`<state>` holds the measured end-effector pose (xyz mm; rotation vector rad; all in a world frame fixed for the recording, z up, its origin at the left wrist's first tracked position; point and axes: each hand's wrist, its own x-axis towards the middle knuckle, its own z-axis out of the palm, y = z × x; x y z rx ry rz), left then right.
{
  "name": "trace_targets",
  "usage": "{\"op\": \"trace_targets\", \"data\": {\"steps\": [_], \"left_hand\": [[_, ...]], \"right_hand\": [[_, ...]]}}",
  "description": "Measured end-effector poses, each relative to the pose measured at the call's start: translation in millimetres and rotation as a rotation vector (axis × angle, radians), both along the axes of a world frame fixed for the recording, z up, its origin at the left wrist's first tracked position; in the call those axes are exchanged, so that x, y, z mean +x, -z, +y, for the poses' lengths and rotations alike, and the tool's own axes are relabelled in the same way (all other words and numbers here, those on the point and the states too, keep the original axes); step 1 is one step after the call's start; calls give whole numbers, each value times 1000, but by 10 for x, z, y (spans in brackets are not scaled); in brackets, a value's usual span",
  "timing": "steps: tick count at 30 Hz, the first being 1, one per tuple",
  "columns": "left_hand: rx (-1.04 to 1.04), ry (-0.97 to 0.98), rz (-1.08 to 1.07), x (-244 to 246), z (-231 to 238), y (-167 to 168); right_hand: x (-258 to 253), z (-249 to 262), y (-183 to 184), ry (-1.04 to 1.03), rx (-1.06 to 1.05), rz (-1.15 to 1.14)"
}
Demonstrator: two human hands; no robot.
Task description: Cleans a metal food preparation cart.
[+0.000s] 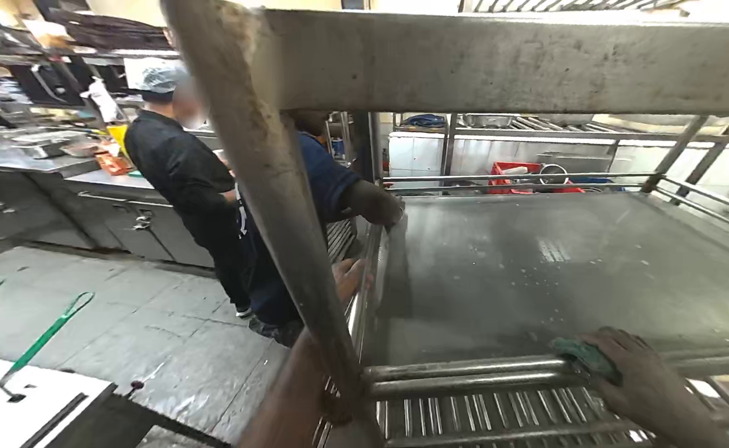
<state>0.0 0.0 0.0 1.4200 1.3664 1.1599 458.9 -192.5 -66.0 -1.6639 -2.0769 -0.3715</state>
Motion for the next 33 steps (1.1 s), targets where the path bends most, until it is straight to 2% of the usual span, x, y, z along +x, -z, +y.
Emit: {"op": "trace_targets", "data": {"steps": [1,2,3,5,6,7,10,12,15,18,19,22,25,28,30,33], "left_hand": [[-116,-42,20,107,-354,-279],[-181,-86,27,107,-565,-355],[-146,-109,6,-31,-628,-170],[6,28,-159,-632,-579,585],[88,24,-253,-857,-635,865],[127,-32,-324,-973,-766,969],[260,-160,-459,-973,-1077,724],[385,-89,-514,-980,-1155,532],[541,76,-542,-841,-1166,253],[543,281,-544,-549,-1170,1],[558,295,-527,-449,-1172,-65],[683,172,-402,-430,-1027,15],[683,160,-412,-562,-849,219],[667,186,-447,-592,-844,285],[666,214,-427,-628,-854,323],[630,239,-385,-545,-999,158]], "right_hand": [[-56,0,-45,22,-4,-19],[-120,-4,-89,43,-25,-32],[-193,-15,-137,57,-52,-44],[-391,-9,-219,61,-83,-79],[-562,11,-229,39,-57,-106],[-795,15,-236,16,-44,-117],[-1627,83,-361,8,-112,-114],[-1995,154,-435,1,-202,-151],[-2260,266,-565,-100,-341,-186],[-2607,315,-574,-252,-353,-92],[-2761,327,-548,-298,-334,-37],[-3192,409,-422,-391,-195,92],[-3284,467,-414,-444,-224,121],[-3222,492,-401,-470,-285,51],[-3160,486,-348,-447,-242,47],[-2801,424,-310,-411,-171,85]]}}
